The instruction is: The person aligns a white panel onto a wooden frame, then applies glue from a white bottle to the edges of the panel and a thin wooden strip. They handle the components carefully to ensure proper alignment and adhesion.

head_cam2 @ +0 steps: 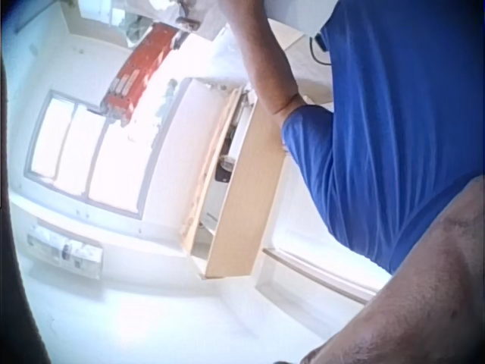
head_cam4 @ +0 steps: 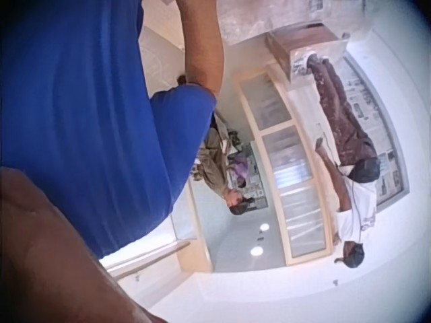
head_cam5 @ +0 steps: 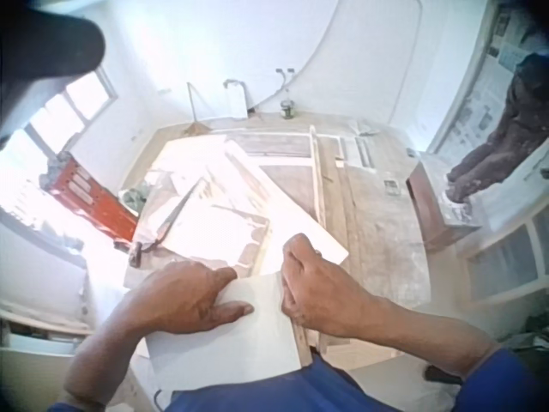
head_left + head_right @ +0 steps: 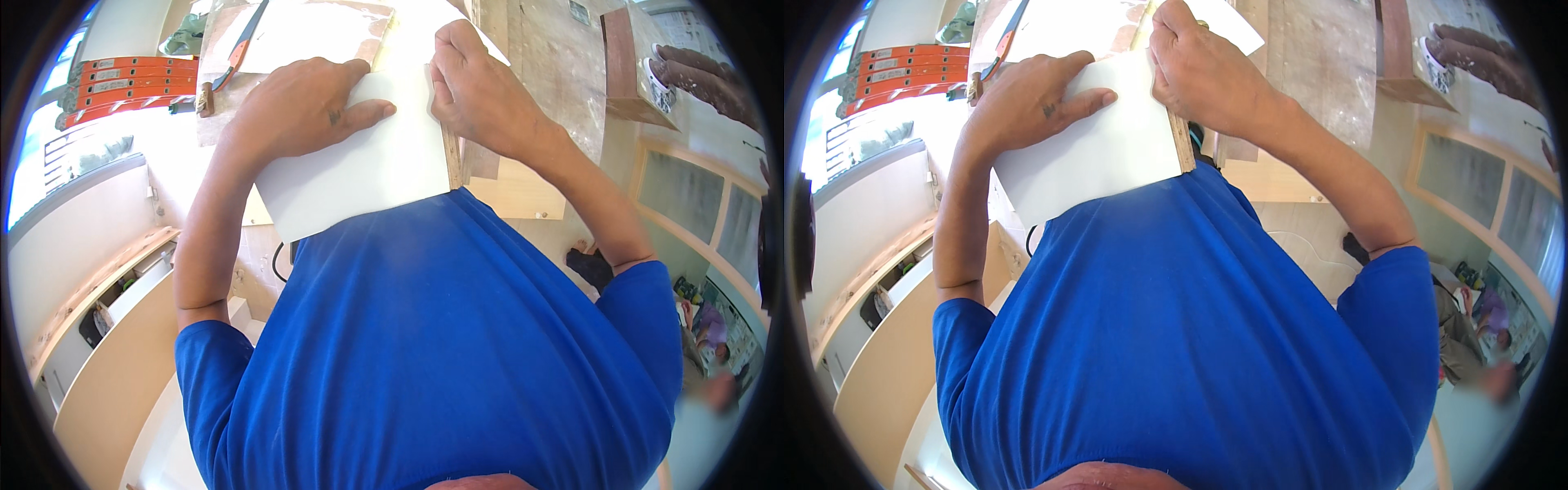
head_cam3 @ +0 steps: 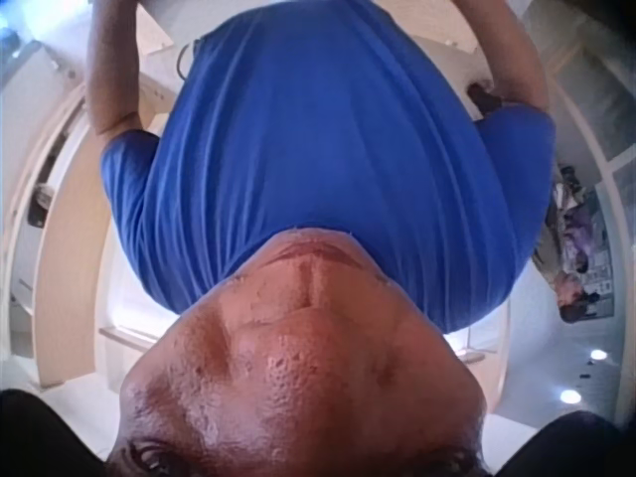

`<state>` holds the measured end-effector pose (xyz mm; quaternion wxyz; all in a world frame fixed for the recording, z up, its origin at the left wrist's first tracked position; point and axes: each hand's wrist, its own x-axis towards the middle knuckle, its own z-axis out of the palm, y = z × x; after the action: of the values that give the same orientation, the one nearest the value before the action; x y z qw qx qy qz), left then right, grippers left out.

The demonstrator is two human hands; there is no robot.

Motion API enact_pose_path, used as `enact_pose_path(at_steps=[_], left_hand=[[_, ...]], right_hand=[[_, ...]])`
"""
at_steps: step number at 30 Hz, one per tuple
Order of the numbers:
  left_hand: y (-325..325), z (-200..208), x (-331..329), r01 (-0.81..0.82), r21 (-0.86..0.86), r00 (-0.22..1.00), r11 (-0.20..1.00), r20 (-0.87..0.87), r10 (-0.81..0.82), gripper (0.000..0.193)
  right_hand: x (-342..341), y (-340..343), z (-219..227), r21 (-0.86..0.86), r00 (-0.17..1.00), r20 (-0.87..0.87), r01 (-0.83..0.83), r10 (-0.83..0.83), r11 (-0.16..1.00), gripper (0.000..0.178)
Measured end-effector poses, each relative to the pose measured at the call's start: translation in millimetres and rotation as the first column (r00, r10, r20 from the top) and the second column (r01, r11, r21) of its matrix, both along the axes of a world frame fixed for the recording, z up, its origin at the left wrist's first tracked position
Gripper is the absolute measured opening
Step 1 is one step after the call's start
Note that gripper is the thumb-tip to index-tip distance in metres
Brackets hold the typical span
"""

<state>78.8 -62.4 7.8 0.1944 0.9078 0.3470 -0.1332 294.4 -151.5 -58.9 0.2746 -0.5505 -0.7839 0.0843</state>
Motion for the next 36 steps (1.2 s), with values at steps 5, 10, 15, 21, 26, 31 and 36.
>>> enact_pose_path(at_steps=[5,10,15,21,26,31,36], left_hand=[[1,-4,-5,-0.030,-0.048,0.999,0.998,0.018,0.031,0.064],[4,-10,-9,-0.027,-0.047,0.999,0.999,0.036,0.028,0.066],[7,-12,-13,-0.022,-0.077,0.998,0.997,0.062,0.026,0.064],[6,-16,-16,-0.033,-0.098,0.995,0.995,0.086,0.042,0.061],[1,-14,-14,-0.027,-0.053,0.996,0.998,0.081,0.031,0.061],[-3,-5,-7,-0.030,-0.070,1.000,0.997,0.008,0.030,0.061],[-8,-8,-8,-0.009,-0.036,1.000,0.999,0.018,0.010,0.059]], right_hand=[[5,7,4,-0.057,0.997,-0.056,-0.064,0.061,0.996,0.016],[9,14,-6,-0.072,0.987,-0.133,-0.098,0.088,0.993,0.015],[15,12,-12,-0.029,0.955,-0.285,-0.090,0.079,0.995,0.011],[37,2,-3,-0.028,0.919,-0.387,-0.098,0.080,0.995,0.007],[19,-19,-13,0.025,0.958,-0.286,-0.005,0.012,1.000,0.013],[7,-27,-8,0.108,0.976,-0.213,0.059,-0.035,0.992,0.013],[5,-30,4,0.021,0.985,-0.169,0.041,-0.036,0.999,0.013]])
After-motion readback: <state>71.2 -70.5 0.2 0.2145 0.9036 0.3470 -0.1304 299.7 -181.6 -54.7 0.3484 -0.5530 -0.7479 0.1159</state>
